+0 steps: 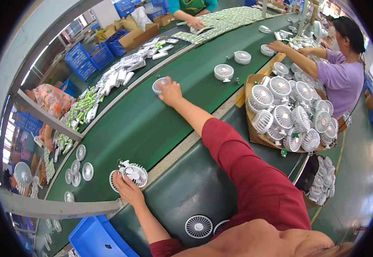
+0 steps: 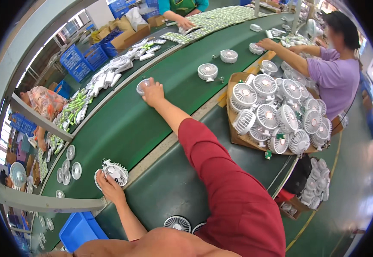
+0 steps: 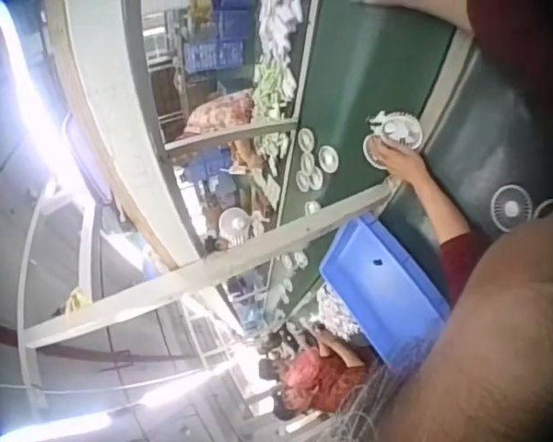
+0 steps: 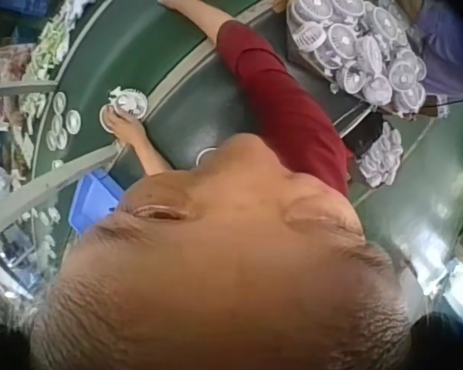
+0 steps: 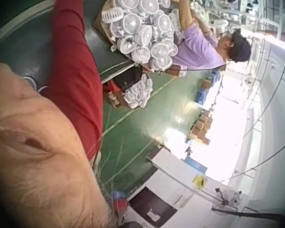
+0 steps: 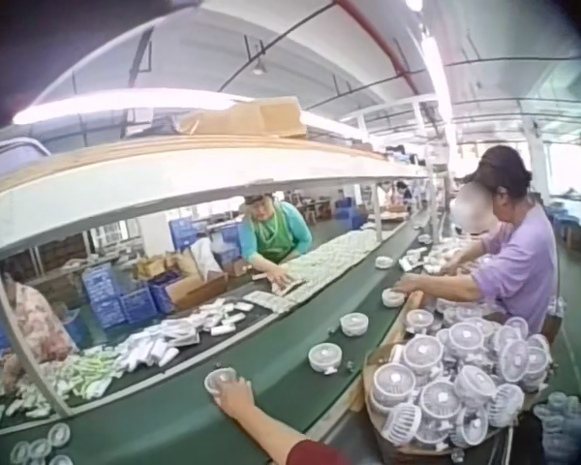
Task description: The person assembles portable fans by taking plastic fan grilles and fan bodies, snapping the grilles onto the fan housings by hand, and placing the assembled fan components onto the conveyor belt.
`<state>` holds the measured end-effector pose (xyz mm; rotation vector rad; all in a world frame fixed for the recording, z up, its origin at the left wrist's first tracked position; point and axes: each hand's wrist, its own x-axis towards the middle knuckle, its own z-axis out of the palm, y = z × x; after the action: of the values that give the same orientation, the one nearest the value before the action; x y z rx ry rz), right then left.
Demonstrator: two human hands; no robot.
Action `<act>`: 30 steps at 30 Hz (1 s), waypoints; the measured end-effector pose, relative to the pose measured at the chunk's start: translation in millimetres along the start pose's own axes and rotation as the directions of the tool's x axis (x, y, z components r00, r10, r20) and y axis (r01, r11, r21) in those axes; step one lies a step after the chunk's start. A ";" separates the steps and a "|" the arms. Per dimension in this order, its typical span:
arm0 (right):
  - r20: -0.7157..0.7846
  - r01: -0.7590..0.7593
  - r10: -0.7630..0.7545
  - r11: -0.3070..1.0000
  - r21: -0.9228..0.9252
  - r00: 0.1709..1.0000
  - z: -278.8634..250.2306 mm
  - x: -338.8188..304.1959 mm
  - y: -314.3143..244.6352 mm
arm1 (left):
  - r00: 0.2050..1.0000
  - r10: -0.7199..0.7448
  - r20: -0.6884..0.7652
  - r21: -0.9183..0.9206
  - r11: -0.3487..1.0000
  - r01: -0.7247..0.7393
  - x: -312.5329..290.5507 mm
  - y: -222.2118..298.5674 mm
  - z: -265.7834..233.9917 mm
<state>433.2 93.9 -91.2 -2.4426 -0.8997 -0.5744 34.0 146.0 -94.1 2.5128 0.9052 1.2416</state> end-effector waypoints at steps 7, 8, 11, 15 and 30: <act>0.077 0.102 -0.110 0.990 0.102 0.991 -59.9 -83.6 -19.6 | 0.996 0.094 -0.011 0.021 0.995 -0.094 3.2 -8.0 -3.3; 0.104 0.105 -0.122 0.982 0.157 0.987 -70.0 -95.4 -18.7 | 0.994 0.105 -0.015 0.005 0.994 -0.105 3.8 -6.9 -1.0; 0.188 0.120 -0.161 0.970 0.213 0.969 -101.3 -126.7 -21.0 | 0.998 0.038 0.053 0.083 0.996 -0.042 10.9 4.3 6.6; 0.107 0.257 -0.285 0.941 0.218 0.952 -155.6 -182.2 -38.2 | 0.988 -0.097 0.116 0.161 0.984 0.077 26.2 6.8 12.1; 0.160 0.463 -0.882 0.378 0.801 0.443 -239.5 -358.6 -66.8 | 0.861 -0.508 -0.004 -0.566 0.711 0.417 -10.7 6.8 0.7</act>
<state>85.4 -168.6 -69.6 -1.3964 -2.0782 0.3096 32.6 134.2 -98.7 1.6200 0.9628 1.3001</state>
